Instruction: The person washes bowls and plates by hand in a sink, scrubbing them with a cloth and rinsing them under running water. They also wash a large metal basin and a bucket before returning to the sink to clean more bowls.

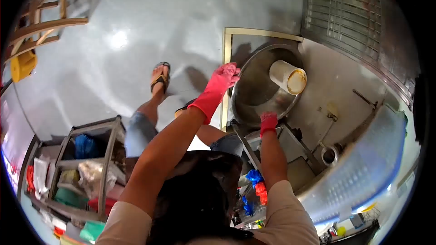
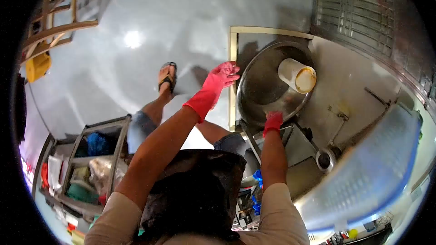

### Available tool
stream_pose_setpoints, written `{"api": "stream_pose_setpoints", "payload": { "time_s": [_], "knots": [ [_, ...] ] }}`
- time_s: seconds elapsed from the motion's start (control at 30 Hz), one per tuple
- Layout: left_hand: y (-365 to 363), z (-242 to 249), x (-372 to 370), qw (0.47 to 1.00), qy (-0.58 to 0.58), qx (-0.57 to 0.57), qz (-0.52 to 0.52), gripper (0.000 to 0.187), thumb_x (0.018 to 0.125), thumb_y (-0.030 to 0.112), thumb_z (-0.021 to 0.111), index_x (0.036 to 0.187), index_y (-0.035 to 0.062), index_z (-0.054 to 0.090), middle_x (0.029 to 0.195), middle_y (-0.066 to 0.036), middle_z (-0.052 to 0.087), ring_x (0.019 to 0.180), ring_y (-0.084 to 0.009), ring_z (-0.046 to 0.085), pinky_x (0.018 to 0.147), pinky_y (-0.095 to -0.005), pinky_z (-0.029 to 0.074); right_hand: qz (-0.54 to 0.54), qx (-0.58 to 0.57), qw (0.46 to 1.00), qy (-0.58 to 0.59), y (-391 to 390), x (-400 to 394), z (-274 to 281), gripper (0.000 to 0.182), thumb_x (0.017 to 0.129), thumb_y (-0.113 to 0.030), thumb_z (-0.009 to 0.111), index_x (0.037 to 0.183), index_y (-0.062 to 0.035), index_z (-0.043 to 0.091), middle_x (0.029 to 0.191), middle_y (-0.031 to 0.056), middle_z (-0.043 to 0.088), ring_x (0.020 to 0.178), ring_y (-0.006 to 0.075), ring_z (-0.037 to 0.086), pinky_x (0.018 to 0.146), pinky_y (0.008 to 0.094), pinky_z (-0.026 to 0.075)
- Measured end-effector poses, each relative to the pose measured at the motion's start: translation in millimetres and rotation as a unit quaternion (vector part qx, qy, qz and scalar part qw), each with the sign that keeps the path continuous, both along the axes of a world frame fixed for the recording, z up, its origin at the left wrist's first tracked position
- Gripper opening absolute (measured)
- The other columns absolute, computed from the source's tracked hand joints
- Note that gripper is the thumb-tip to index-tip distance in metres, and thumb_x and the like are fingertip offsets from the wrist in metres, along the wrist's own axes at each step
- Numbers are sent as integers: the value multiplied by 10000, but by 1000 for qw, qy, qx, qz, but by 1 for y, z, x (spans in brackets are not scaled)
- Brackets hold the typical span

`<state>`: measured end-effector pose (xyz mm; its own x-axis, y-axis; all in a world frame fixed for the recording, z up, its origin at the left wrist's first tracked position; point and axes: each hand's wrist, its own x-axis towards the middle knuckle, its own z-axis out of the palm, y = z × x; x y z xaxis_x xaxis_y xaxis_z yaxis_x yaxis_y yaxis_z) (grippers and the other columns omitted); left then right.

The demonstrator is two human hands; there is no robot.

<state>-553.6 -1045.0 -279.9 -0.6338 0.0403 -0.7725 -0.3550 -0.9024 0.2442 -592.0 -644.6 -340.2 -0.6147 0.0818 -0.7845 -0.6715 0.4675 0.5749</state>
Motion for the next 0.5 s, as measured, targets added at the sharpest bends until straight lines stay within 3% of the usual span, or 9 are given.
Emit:
{"api": "stream_pose_setpoints", "payload": {
  "time_s": [0.1, 0.13, 0.17, 0.2, 0.27, 0.3, 0.4, 0.47, 0.5],
  "knots": [
    [41, -56, -22, 999, 35, -19, 1, 348, 898, 236, 580, 1140, -12, 551, 1013, -71, 613, 921, -158, 597, 806, -278, 476, 121, 63, 984, -117, 39, -42, -19, 207, 869, -232, 445, 927, -214, 643, 960, 78, 663, 933, 226, 622, 663, 396, 450],
    [57, -73, -28, 999, 38, -7, 5, 348, 898, 236, 580, 1140, -12, 551, 1013, -71, 613, 921, -158, 597, 806, -278, 476, -125, -66, 990, -9, 55, -56, -23, 207, 876, -260, 444, 1006, -211, 597, 1026, 82, 628, 976, 242, 596, 704, 414, 439],
    [72, -89, -36, 997, 71, -40, -16, 350, 899, 222, 571, 1153, -17, 545, 1028, -84, 613, 936, -165, 592, 816, -280, 471, -357, -194, 908, 104, 70, -71, -27, 242, 884, -287, 442, 1085, -209, 551, 1092, 87, 594, 1018, 258, 570, 745, 431, 428],
    [86, -104, -45, 991, 106, -76, -37, 353, 899, 208, 562, 1166, -22, 539, 1043, -97, 613, 952, -172, 587, 826, -281, 467, -554, -312, 743, 210, 82, -87, -33, 301, 891, -315, 440, 1164, -206, 504, 1158, 92, 559, 1060, 275, 544, 787, 448, 417],
    [96, -113, -57, 979, 125, -126, -97, 385, 888, 188, 566, 1202, -28, 516, 1073, -129, 614, 980, -197, 584, 854, -294, 457, -777, -470, 226, 353, 101, -116, -41, 450, 906, -369, 437, 1323, -200, 411, 1290, 102, 490, 1144, 307, 492, 869, 483, 394],
    [102, -119, -63, 974, 147, -139, -99, 405, 881, 201, 576, 1208, -28, 513, 1086, -147, 613, 990, -210, 586, 867, -305, 453, -771, -477, 226, 356, 107, -133, -46, 450, 906, -369, 437, 1323, -200, 411, 1290, 102, 490, 1144, 307, 492, 869, 483, 394],
    [136, -157, -80, 959, 187, -178, -116, 429, 861, 220, 593, 1198, -35, 520, 1102, -175, 614, 1010, -227, 593, 878, -319, 450, -613, -545, 343, 457, 102, -180, -28, 626, 932, -457, 360, 1422, -85, 244, 1472, 100, 265, 1325, 270, 293, 1083, 429, 231],
    [151, -174, -92, 941, 208, -210, -164, 422, 844, 242, 603, 1168, -21, 544, 1084, -180, 619, 994, -251, 602, 860, -327, 460, -528, -582, 499, 364, 116, -206, -15, 749, 902, -536, 403, 1434, -51, 194, 1515, 75, 143, 1369, 189, 179, 1110, 402, 159],
    [157, -181, -98, 940, 210, -212, -164, 422, 844, 242, 603, 1168, -21, 544, 1084, -180, 619, 994, -251, 602, 860, -327, 460, -478, -626, 504, 356, 140, -234, -29, 705, 917, -524, 385, 1407, -36, 255, 1478, 82, 235, 1333, 194, 255, 1094, 378, 203]
  ]
}}
